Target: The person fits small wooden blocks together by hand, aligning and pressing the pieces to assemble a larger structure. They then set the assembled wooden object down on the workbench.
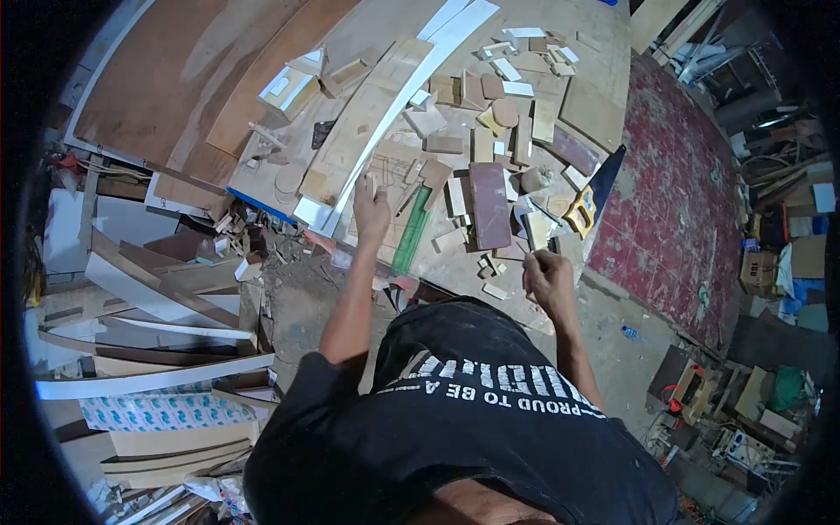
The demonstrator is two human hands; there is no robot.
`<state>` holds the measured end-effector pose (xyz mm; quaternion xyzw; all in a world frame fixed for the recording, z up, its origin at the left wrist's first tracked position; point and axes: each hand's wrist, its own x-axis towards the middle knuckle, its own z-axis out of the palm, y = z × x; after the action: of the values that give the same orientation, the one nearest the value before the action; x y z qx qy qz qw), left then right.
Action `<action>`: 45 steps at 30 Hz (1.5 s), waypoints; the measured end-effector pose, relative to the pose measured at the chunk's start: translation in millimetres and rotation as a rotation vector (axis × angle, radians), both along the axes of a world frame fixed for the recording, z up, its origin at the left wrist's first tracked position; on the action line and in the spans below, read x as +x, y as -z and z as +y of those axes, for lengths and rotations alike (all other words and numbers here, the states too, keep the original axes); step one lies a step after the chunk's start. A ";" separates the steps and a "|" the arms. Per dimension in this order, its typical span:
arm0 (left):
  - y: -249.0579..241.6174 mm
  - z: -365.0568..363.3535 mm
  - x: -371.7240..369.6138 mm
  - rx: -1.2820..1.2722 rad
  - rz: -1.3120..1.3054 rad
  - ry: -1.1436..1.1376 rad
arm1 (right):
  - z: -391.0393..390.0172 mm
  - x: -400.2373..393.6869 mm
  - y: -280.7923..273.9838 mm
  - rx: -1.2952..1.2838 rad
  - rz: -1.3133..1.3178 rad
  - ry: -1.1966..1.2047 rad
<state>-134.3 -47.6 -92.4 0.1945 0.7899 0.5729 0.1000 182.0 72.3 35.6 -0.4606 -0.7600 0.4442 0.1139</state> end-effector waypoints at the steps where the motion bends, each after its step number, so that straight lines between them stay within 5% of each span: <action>1: 13.5 -1.1 -15.7 -0.208 0.009 0.084 | -1.6 1.7 -9.4 -0.063 0.002 0.019; 5: 53.3 41.4 -29.8 -0.528 0.119 0.096 | -0.5 17.4 3.2 -0.017 -0.059 0.038; 15: 106.1 80.6 -45.5 -0.561 0.084 0.308 | 3.3 29.8 6.6 -0.136 -0.058 0.181; 20: 36.3 69.9 -5.7 -0.106 0.161 0.281 | 13.6 -22.9 10.7 -0.166 0.265 0.126; 23: -38.4 66.9 38.5 -0.060 0.139 0.280 | 38.1 -71.3 30.8 -0.049 0.467 -0.026; 28: -72.3 54.8 71.4 0.014 0.099 0.316 | 57.5 -133.4 14.8 -0.171 0.660 -0.066; 32: -100.1 46.9 78.0 0.023 -0.066 0.338 | 55.3 -140.0 4.3 -0.267 0.561 -0.169; 34: -97.4 46.4 75.8 0.314 -0.589 0.454 | 50.1 -142.9 -0.1 -0.244 0.582 -0.165; 38: -126.8 46.2 80.9 0.543 -0.888 0.464 | 48.2 -138.7 -4.3 -0.197 0.562 -0.183; 41: -125.8 46.5 80.2 0.519 -0.811 0.556 | 44.2 -129.4 -8.0 -0.213 0.663 -0.107; 45: -126.1 46.5 81.3 0.457 -0.824 0.625 | 35.6 -112.5 -26.8 0.117 0.426 -0.185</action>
<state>-53.0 -1.0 33.7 0.1961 0.4463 0.7013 0.5201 69.4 107.9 62.4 -0.2776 -0.7823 0.4950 0.2569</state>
